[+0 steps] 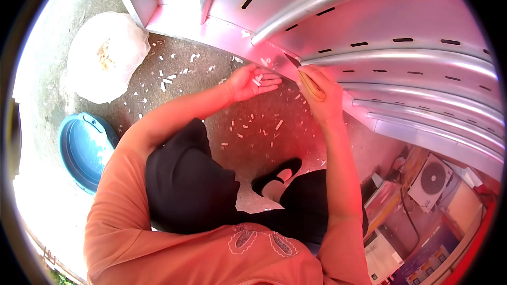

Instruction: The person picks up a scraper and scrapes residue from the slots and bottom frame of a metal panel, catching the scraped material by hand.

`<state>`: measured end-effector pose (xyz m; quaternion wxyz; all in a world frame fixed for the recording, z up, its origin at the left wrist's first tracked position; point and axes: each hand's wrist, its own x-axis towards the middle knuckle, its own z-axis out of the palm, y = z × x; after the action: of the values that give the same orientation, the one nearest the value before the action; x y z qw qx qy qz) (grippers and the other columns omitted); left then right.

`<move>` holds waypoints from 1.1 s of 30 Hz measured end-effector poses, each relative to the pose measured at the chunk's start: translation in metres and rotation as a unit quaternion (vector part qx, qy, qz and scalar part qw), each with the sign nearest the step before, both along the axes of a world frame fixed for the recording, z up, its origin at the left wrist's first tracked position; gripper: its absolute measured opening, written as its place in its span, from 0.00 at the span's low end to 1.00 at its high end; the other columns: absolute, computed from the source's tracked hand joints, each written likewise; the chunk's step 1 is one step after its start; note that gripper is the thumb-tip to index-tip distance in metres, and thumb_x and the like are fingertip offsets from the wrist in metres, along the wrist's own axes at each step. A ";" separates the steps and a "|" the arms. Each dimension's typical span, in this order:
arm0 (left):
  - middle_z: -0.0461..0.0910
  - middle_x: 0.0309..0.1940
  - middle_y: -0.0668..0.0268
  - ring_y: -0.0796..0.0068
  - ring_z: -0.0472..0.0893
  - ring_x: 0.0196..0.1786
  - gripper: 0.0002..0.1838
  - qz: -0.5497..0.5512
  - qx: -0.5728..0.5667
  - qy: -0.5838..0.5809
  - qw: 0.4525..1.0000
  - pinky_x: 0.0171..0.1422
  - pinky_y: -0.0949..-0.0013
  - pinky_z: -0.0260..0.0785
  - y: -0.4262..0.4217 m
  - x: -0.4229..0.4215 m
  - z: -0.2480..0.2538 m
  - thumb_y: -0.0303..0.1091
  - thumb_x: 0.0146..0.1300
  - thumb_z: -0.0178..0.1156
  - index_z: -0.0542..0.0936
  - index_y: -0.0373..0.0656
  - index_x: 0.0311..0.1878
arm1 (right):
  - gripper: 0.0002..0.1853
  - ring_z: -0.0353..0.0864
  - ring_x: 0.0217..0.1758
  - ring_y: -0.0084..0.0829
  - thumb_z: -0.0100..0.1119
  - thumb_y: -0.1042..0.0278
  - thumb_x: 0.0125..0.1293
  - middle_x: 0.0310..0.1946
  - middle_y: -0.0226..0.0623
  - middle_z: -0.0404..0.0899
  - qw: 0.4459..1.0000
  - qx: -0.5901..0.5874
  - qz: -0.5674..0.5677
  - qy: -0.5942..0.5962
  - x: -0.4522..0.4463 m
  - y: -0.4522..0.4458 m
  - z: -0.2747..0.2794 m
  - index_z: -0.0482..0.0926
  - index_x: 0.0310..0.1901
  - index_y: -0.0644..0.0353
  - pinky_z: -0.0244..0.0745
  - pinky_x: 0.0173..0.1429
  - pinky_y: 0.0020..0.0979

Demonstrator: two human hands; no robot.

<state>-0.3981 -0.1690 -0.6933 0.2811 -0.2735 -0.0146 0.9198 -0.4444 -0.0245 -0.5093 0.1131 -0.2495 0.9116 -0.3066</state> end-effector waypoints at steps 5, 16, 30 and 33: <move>0.64 0.60 0.37 0.43 0.67 0.63 0.27 -0.008 -0.015 0.022 1.000 0.68 0.47 0.61 0.003 -0.001 -0.002 0.39 0.72 0.28 0.62 0.22 0.58 | 0.13 0.78 0.45 0.29 0.62 0.78 0.56 0.44 0.39 0.78 0.998 -0.039 0.021 -0.033 -0.018 0.030 -0.017 0.79 0.45 0.64 0.71 0.51 0.26; 0.65 0.60 0.40 0.45 0.67 0.63 0.28 -0.015 -0.003 0.031 0.999 0.69 0.48 0.61 0.007 0.002 -0.003 0.41 0.72 0.27 0.63 0.24 0.59 | 0.13 0.79 0.42 0.30 0.64 0.76 0.55 0.39 0.37 0.79 0.999 -0.038 0.001 -0.027 0.008 -0.012 -0.005 0.80 0.43 0.62 0.72 0.48 0.26; 0.68 0.58 0.41 0.46 0.69 0.63 0.26 -0.001 0.003 0.002 1.000 0.68 0.48 0.61 -0.002 0.003 0.003 0.42 0.72 0.31 0.66 0.25 0.55 | 0.13 0.79 0.40 0.32 0.64 0.77 0.54 0.37 0.37 0.79 0.995 -0.077 0.064 0.012 -0.017 -0.026 -0.025 0.80 0.43 0.61 0.73 0.46 0.28; 0.68 0.57 0.39 0.44 0.70 0.61 0.26 0.011 0.002 0.020 1.000 0.67 0.47 0.63 -0.004 0.006 0.004 0.43 0.73 0.31 0.65 0.26 0.56 | 0.13 0.79 0.40 0.33 0.64 0.76 0.54 0.37 0.38 0.79 0.991 -0.062 0.114 -0.024 -0.010 -0.028 -0.016 0.80 0.42 0.61 0.73 0.46 0.28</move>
<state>-0.3919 -0.1733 -0.6892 0.2714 -0.2542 -0.0135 0.9282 -0.4541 -0.0523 -0.5249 0.1537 -0.3509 0.8535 -0.3533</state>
